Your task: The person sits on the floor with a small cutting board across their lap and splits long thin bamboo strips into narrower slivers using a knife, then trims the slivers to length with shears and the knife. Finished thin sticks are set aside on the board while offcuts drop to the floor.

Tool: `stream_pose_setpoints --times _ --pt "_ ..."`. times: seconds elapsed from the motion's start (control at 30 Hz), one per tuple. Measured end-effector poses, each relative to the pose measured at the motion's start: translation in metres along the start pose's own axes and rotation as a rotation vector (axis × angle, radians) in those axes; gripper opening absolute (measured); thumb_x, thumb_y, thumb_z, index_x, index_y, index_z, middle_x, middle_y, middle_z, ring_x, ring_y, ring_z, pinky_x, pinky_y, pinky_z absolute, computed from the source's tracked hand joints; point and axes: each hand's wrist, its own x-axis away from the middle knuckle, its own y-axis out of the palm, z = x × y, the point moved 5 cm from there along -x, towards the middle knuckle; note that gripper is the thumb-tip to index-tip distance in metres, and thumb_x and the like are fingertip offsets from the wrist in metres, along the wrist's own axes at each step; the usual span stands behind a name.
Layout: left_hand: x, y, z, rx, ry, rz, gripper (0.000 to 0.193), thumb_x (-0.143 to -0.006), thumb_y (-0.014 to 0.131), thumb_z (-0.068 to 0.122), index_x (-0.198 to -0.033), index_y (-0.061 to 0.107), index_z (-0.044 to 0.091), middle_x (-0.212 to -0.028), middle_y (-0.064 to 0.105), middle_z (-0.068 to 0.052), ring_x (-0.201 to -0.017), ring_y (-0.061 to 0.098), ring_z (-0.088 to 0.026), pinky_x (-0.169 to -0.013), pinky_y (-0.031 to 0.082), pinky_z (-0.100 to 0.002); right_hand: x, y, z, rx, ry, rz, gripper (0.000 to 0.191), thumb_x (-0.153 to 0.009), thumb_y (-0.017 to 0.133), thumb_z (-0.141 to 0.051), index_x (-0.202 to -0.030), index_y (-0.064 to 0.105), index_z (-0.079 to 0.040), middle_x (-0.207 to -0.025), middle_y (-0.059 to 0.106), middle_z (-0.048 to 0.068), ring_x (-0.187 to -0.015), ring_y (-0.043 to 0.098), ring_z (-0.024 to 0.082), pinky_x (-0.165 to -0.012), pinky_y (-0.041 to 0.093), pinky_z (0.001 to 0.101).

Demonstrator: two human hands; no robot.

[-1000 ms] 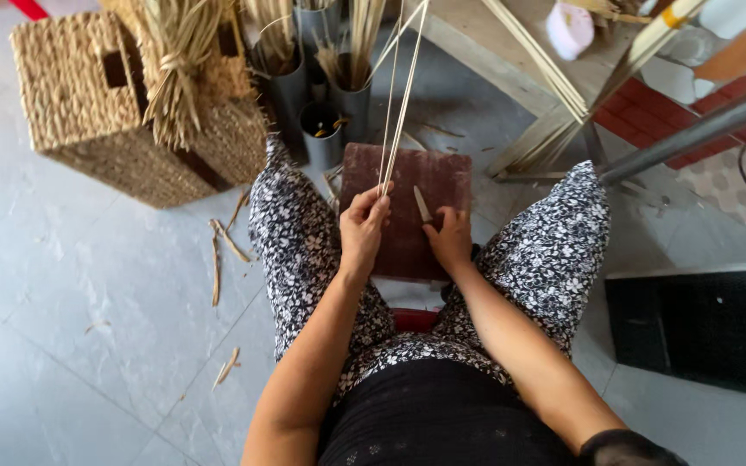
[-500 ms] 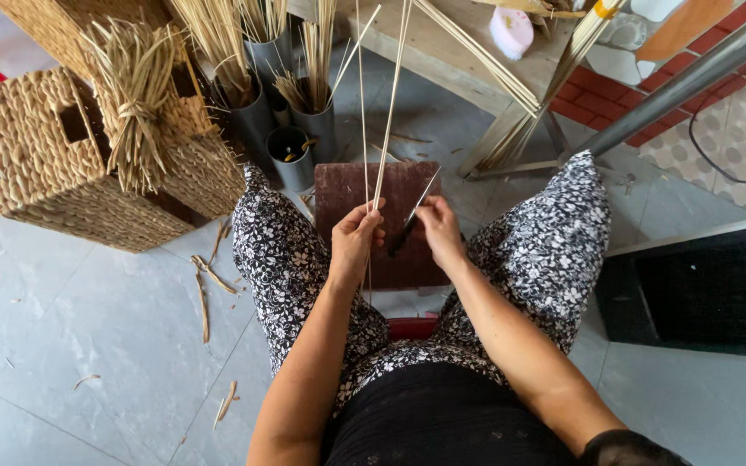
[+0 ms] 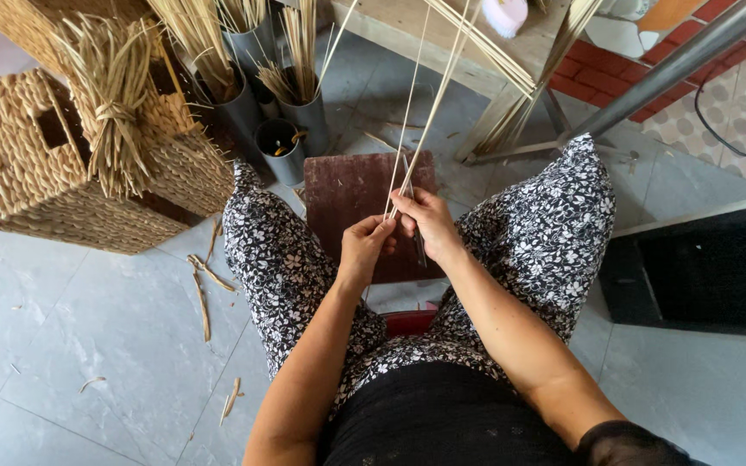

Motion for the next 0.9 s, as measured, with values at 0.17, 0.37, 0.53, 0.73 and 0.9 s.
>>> stream_pose_setpoints --times 0.17,0.37,0.53,0.73,0.9 --pt "-0.011 -0.002 -0.001 0.122 0.082 0.049 0.024 -0.098 0.069 0.015 -0.118 0.076 0.002 -0.091 0.07 -0.001 -0.075 0.062 -0.004 -0.065 0.05 -0.02 -0.026 -0.005 -0.005 -0.053 0.089 0.082 0.013 -0.091 0.075 -0.014 -0.096 0.067 -0.006 -0.074 0.06 -0.002 -0.055 0.053 0.006 -0.044 0.041 0.0223" --pt "0.001 -0.032 0.029 -0.19 0.324 0.34 0.023 -0.1 0.07 0.017 -0.118 0.078 0.005 -0.108 0.063 -0.002 -0.097 0.062 -0.006 -0.085 0.051 -0.019 -0.091 -0.035 -0.056 0.13 0.169 0.193 0.015 -0.086 0.078 -0.011 -0.086 0.064 -0.004 -0.071 0.06 0.002 -0.051 0.053 0.009 -0.039 0.04 0.0255" --pt "0.01 -0.03 0.052 -0.092 0.331 0.301 0.025 -0.098 0.069 0.016 -0.12 0.076 0.007 -0.102 0.07 0.006 -0.093 0.06 -0.004 -0.083 0.048 -0.018 -0.119 -0.057 -0.076 0.222 0.239 0.249 0.016 -0.085 0.078 -0.009 -0.079 0.065 -0.003 -0.068 0.06 0.003 -0.05 0.052 0.011 -0.04 0.04 0.0274" --pt "0.026 -0.037 0.068 -0.024 0.396 0.322 0.03 -0.103 0.069 0.017 -0.129 0.074 0.003 -0.085 0.058 0.003 -0.072 0.049 -0.005 -0.064 0.041 -0.02 -0.123 -0.074 -0.072 0.184 0.111 0.348 0.014 -0.089 0.073 -0.012 -0.081 0.064 -0.004 -0.069 0.06 0.003 -0.047 0.051 0.012 -0.038 0.039 0.0299" --pt "0.043 -0.043 0.084 0.149 0.475 0.329 0.031 -0.102 0.066 0.016 -0.128 0.069 -0.001 -0.093 0.066 0.0 -0.077 0.058 -0.006 -0.069 0.05 -0.021 -0.092 -0.06 -0.074 0.164 -0.057 0.343 0.018 -0.091 0.07 -0.02 -0.099 0.074 -0.004 -0.076 0.067 0.005 -0.042 0.049 0.01 -0.034 0.036 0.0265"
